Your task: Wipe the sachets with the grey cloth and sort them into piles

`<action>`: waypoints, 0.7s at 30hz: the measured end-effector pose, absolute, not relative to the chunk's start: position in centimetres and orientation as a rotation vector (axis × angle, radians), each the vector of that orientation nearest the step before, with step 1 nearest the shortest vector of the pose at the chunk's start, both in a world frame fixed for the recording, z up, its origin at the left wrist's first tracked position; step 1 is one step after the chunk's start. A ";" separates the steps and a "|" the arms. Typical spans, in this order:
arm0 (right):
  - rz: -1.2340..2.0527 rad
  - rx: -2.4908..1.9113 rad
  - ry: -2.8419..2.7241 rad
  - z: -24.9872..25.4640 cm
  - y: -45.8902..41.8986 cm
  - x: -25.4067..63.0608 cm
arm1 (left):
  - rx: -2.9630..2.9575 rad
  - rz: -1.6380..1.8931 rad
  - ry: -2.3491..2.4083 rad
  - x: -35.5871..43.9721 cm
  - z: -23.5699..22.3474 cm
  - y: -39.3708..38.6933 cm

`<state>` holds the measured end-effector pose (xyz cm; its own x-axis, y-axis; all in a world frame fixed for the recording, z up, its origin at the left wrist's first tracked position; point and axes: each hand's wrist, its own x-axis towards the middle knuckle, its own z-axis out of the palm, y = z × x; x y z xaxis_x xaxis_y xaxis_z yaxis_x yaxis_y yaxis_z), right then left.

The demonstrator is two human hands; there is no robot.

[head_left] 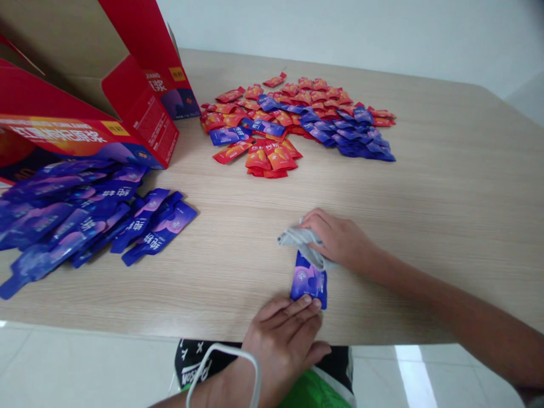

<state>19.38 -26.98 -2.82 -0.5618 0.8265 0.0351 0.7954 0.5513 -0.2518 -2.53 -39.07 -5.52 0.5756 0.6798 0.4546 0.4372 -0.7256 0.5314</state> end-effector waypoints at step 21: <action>0.179 -1.582 -2.021 -5.4 -24.1 27.6 | 2.447 0.341 1.510 0.4 -3.3 -35.3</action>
<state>27.60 -24.06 -5.40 -0.1458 0.9275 0.3443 0.8523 0.2944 -0.4322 0.39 -35.30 -3.25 0.4372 0.8967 0.0690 0.8394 -0.4344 0.3268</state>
